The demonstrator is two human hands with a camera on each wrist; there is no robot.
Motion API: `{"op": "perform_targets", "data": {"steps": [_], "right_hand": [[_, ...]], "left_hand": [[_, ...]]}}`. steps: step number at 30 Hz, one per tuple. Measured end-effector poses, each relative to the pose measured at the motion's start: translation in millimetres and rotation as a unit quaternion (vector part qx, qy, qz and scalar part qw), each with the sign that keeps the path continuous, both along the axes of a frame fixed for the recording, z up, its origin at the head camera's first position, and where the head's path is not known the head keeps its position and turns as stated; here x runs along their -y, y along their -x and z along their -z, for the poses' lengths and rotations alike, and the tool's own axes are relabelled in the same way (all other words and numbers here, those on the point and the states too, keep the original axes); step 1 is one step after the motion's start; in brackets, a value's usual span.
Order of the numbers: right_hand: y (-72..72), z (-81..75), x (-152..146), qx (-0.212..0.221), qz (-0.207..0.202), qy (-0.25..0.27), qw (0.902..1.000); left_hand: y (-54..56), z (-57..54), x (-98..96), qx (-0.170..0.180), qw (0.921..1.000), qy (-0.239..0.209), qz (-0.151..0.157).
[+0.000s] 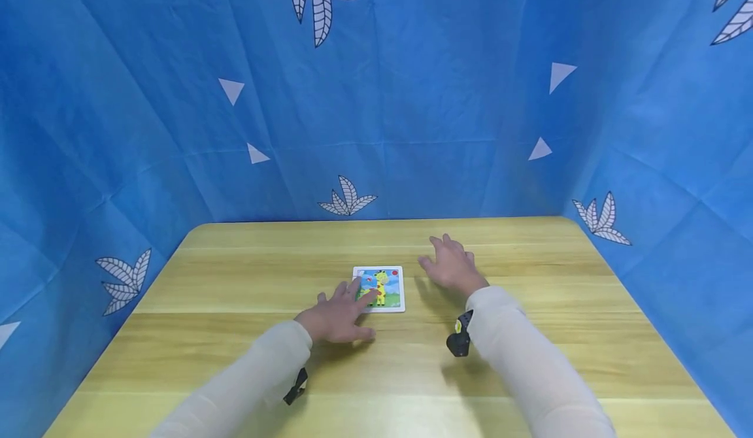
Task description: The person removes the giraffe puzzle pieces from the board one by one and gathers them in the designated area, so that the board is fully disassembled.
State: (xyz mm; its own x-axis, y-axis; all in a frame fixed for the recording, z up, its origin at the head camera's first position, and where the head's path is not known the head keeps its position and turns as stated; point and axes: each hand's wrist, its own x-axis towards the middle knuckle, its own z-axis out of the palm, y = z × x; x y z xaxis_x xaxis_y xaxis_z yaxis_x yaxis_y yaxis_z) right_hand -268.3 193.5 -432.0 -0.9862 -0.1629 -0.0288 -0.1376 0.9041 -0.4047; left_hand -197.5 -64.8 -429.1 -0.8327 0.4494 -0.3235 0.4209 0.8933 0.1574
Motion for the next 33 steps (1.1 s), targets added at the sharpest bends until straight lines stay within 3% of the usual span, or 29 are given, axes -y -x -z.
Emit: {"op": "perform_targets", "data": {"steps": [10, 16, 22, 33], "right_hand": [[-5.9, 10.5, 35, -0.005, -0.079, 0.056, 0.9953], [-1.8, 12.1, 48, 0.012, -0.125, 0.107, 0.9863], [1.4, 15.2, 57, 0.048, -0.126, 0.134, 0.9818], [15.9, 25.8, 75, 0.043, -0.129, 0.13, 0.9822]], "left_hand": [[-12.0, 8.1, 0.7, 0.039, 0.9991, 0.015, -0.006], [-16.2, 10.9, 2.4, 0.038, 0.9991, 0.021, -0.001], [-17.6, 14.3, 2.1, 0.036, 0.9991, 0.023, 0.003], [-17.4, 14.1, 2.6, 0.03, 0.9993, 0.021, 0.001]]}}
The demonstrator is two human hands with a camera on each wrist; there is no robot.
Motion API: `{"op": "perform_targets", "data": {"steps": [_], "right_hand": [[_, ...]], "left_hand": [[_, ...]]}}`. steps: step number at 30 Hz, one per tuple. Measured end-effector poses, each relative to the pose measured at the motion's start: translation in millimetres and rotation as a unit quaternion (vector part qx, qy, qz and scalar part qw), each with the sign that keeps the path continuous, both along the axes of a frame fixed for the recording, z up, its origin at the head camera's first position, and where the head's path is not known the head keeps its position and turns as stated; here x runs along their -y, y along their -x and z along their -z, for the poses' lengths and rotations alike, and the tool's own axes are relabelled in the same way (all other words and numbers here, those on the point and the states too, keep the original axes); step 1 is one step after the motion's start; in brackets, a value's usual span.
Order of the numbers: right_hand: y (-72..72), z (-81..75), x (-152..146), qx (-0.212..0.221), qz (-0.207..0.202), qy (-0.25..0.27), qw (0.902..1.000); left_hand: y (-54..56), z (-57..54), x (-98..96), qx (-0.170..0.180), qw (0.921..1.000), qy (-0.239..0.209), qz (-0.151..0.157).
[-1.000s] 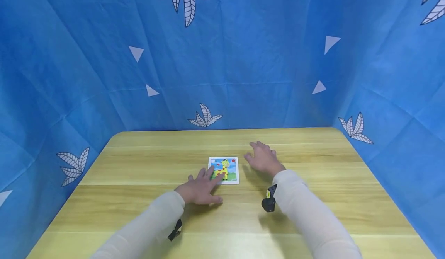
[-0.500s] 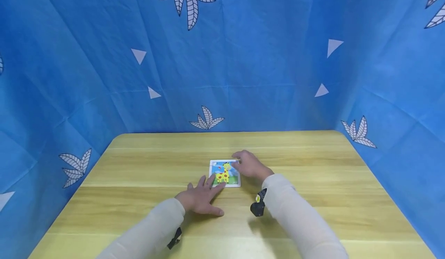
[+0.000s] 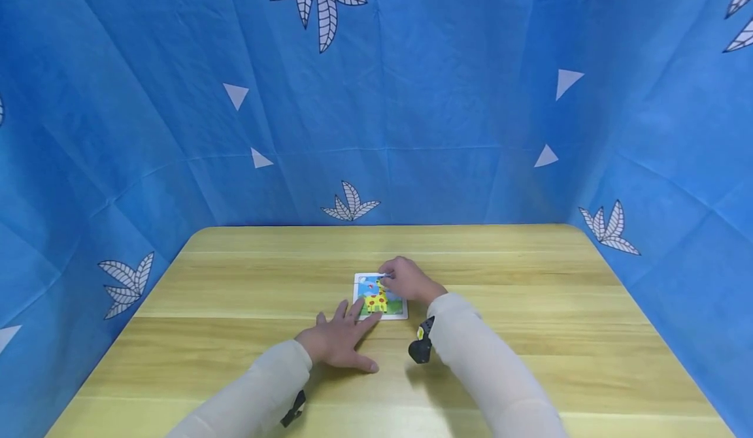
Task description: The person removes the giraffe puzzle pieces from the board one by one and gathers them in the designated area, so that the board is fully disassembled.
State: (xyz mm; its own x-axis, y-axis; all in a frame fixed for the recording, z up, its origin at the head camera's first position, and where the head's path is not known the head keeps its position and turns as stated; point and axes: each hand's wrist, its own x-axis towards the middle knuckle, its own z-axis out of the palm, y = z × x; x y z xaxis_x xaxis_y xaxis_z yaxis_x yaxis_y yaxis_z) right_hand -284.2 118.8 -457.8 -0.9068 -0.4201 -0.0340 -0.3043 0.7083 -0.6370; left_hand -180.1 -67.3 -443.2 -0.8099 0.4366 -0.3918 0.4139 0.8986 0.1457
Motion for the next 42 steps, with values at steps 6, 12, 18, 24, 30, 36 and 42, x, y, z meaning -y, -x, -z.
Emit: {"op": "perform_targets", "data": {"steps": [6, 12, 18, 24, 30, 36, 42], "right_hand": [[2.1, 0.6, 10, -0.009, -0.013, -0.007, 0.9998], [3.3, -0.1, 16, -0.015, -0.033, -0.037, 0.9987], [1.9, -1.4, 19, -0.014, -0.037, -0.039, 0.9984], [1.1, 1.0, 23, -0.023, -0.045, -0.031, 0.9982], [0.5, 1.8, 25, -0.025, -0.041, -0.037, 0.9981], [-3.1, -0.8, 27, -0.022, -0.043, -0.049, 0.9976], [-5.5, -1.2, 27, -0.024, -0.039, -0.05, 0.9977]], "left_hand": [[0.1, 0.9, 2.3, 0.005, 1.0, 0.005, 0.003], [1.3, -0.1, 3.7, 0.012, 0.9999, 0.009, 0.004], [2.9, -1.4, 2.8, 0.009, 0.9999, 0.012, 0.004], [2.8, -0.6, 2.5, 0.011, 0.9999, 0.013, 0.001], [1.9, -1.5, 1.7, 0.011, 0.9998, 0.016, 0.0], [2.1, -1.4, 2.9, 0.011, 0.9998, 0.017, 0.002], [2.5, 0.0, 2.7, 0.012, 0.9998, 0.015, 0.005]]}}
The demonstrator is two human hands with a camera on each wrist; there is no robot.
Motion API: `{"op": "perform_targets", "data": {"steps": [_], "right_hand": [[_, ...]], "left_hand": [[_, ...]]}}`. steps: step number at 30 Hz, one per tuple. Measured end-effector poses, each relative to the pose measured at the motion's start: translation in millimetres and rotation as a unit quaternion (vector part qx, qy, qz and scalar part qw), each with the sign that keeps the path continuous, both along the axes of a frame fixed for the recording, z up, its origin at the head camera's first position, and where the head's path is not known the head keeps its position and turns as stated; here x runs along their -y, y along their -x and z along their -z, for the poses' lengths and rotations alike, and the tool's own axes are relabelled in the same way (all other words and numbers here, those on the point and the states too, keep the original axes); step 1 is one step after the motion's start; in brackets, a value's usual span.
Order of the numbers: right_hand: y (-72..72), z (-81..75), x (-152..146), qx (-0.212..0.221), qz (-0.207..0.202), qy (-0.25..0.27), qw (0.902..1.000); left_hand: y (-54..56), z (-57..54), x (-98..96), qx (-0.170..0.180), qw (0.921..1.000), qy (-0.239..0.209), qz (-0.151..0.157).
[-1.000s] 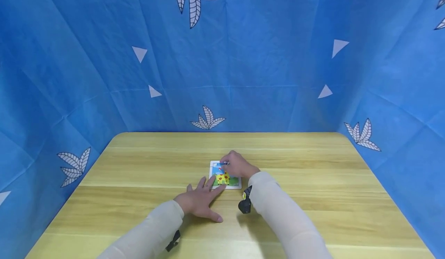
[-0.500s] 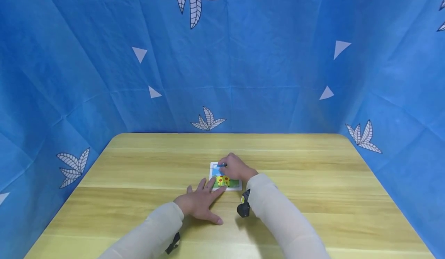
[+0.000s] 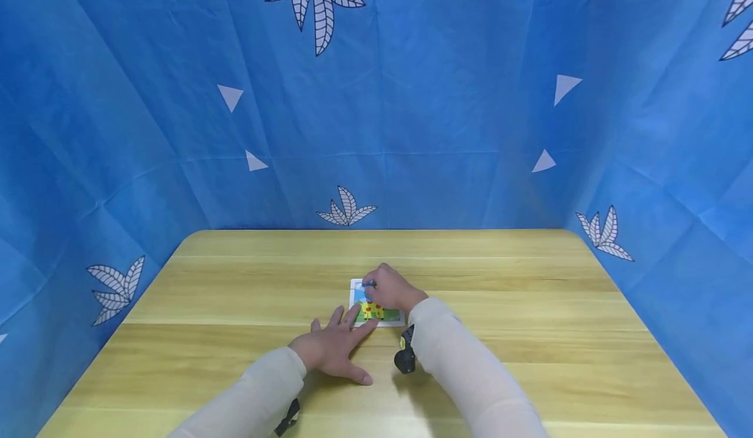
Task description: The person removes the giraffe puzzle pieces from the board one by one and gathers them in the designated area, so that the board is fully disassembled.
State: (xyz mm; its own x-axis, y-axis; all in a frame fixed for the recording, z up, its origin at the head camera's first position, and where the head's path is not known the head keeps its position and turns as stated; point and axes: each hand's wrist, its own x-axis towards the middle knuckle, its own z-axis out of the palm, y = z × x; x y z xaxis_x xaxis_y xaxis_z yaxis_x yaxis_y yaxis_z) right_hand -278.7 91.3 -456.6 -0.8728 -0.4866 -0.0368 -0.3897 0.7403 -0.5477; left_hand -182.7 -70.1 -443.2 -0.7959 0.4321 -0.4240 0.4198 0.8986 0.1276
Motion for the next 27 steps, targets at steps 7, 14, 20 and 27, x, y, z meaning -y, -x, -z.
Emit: {"op": "perform_targets", "data": {"steps": [7, 14, 20, 27], "right_hand": [[2.0, 2.2, 0.4, -0.006, 0.001, 0.005, 1.0], [2.8, 4.8, 2.1, 0.0, 0.01, 0.018, 0.9998], [0.9, 3.1, 4.7, 0.011, 0.032, 0.025, 0.9991], [0.7, 4.0, 4.6, 0.016, 0.034, 0.038, 0.9986]], "left_hand": [[-1.4, -1.1, -1.3, -0.001, 1.0, -0.003, -0.002], [-1.5, 0.4, -1.3, -0.008, 0.9999, 0.012, 0.002], [-1.0, -0.2, -0.9, -0.009, 0.9998, 0.015, 0.003], [0.6, 1.1, -0.9, -0.008, 0.9999, 0.015, 0.002]]}}
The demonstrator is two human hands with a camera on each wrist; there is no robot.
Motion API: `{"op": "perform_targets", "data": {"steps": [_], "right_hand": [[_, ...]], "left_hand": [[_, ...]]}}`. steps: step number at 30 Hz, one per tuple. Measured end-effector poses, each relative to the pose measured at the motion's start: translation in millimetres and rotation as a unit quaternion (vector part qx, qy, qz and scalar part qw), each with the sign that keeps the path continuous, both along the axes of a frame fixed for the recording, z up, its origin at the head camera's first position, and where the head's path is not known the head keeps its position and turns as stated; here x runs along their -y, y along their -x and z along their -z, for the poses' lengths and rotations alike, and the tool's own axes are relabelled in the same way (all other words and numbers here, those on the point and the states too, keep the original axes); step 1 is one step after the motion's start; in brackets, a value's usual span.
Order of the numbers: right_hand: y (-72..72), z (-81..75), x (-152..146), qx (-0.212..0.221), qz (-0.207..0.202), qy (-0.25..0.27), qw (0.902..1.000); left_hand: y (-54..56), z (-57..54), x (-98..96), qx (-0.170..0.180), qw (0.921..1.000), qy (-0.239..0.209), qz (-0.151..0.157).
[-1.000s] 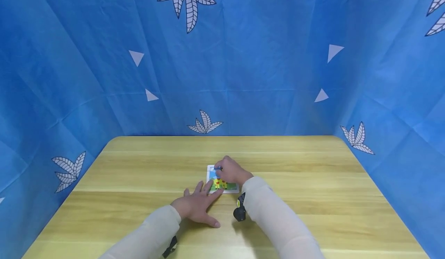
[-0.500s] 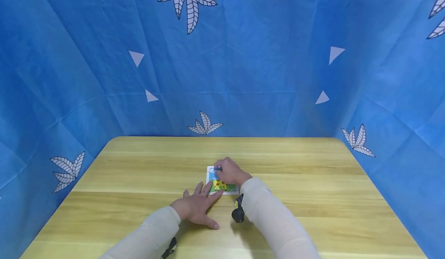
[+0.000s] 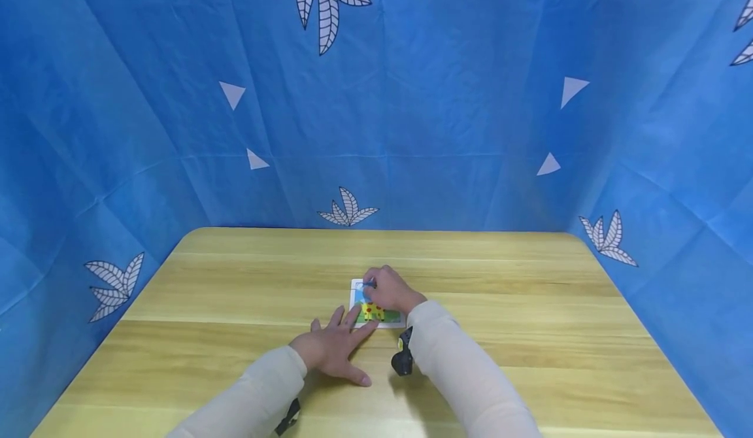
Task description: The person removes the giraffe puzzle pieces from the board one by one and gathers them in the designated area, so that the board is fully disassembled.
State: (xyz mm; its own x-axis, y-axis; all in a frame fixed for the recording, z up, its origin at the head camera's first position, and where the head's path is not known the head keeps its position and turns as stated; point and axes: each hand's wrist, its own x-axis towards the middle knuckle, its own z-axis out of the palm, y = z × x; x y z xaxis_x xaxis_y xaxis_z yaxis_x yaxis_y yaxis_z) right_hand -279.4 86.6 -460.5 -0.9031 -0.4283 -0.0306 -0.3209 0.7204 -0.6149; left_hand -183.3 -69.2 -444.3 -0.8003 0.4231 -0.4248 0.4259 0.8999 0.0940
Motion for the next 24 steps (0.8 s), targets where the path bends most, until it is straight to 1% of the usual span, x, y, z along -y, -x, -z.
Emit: {"op": "perform_targets", "data": {"steps": [7, 16, 24], "right_hand": [[2.6, 3.7, -1.2, 0.003, 0.009, 0.001, 1.0], [3.3, 5.6, 0.4, 0.001, 0.016, 0.007, 0.9998], [3.9, 8.1, 0.9, -0.004, 0.024, 0.027, 0.9994]], "left_hand": [[1.7, 1.5, -0.4, -0.005, 1.0, 0.003, 0.007], [1.4, 0.7, 0.0, -0.005, 0.9999, 0.01, 0.006], [0.7, 0.1, 0.2, -0.005, 0.9999, 0.007, 0.006]]}}
